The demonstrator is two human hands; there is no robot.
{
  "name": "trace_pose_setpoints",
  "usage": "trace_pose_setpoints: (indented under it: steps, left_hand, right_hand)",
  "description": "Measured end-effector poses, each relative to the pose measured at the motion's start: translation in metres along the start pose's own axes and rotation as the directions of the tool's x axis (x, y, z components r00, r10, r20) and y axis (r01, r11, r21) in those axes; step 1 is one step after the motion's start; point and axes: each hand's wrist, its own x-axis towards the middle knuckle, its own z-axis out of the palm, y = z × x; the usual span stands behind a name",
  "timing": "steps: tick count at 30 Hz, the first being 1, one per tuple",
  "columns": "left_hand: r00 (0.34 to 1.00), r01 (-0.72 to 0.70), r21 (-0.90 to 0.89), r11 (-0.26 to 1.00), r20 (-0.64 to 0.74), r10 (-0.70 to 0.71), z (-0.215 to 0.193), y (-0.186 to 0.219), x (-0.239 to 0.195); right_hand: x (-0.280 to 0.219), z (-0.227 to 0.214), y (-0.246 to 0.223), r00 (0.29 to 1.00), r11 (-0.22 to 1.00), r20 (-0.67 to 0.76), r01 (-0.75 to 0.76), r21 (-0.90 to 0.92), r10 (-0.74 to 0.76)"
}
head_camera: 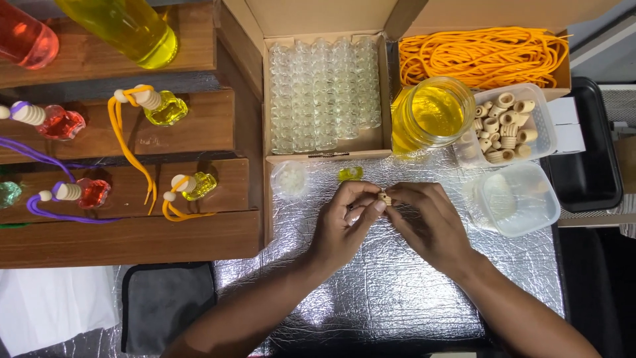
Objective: Assembling small perfume bottles by threading decorative strings through wooden caps and preparing cardboard packaging.
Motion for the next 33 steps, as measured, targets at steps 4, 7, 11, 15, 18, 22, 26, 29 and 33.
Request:
trace_pose_setpoints:
  steps: [4,7,11,15,18,22,26,29,33]
  left_hand:
    - [1.000,0.013,-0.002,1.000,0.019,-0.013,0.000,0.004,0.003]
    - [1.000,0.027,-0.034,0.999,0.006,-0.027,0.000,0.002,0.002]
    - [0.999,0.033,-0.028,0.999,-0.003,-0.033,-0.002,0.001,0.000]
    - [0.999,0.043,-0.039,0.998,-0.010,-0.043,-0.002,-0.004,0.000]
    - [0.999,0.044,-0.007,0.999,-0.008,-0.044,-0.001,-0.004,0.000]
    - [0.998,0.066,-0.022,0.998,-0.010,-0.066,-0.002,0.000,0.004]
    - [0.998,0.064,-0.042,0.997,-0.009,-0.064,-0.001,0.001,0.003]
    - [0.998,0.058,-0.034,0.998,0.009,-0.057,-0.004,-0.003,0.002]
    - [0.999,0.047,0.004,0.999,-0.002,-0.047,0.003,0.003,0.003]
  right_hand:
    - [-0.010,0.003,0.014,0.999,1.000,-0.025,-0.020,-0.001,0.019]
    - [-0.009,0.003,0.012,1.000,1.000,-0.012,-0.002,0.007,0.002]
    - [-0.004,0.001,0.006,1.000,1.000,-0.008,0.012,0.005,-0.012]
    - [0.004,-0.002,-0.004,1.000,1.000,-0.002,0.016,0.012,-0.016]
    - [0.001,-0.001,-0.002,0.999,0.999,0.010,0.045,0.025,-0.045]
    - [0.005,-0.003,-0.005,0.995,0.995,0.027,0.097,-0.015,-0.096]
    - [0.005,-0.002,-0.004,0.996,0.996,0.011,0.088,0.020,-0.088]
    - [0.003,-0.001,-0.005,0.995,0.995,0.017,0.097,0.000,-0.097]
    - [0.003,-0.002,-0.007,0.989,0.989,0.042,0.141,-0.040,-0.139]
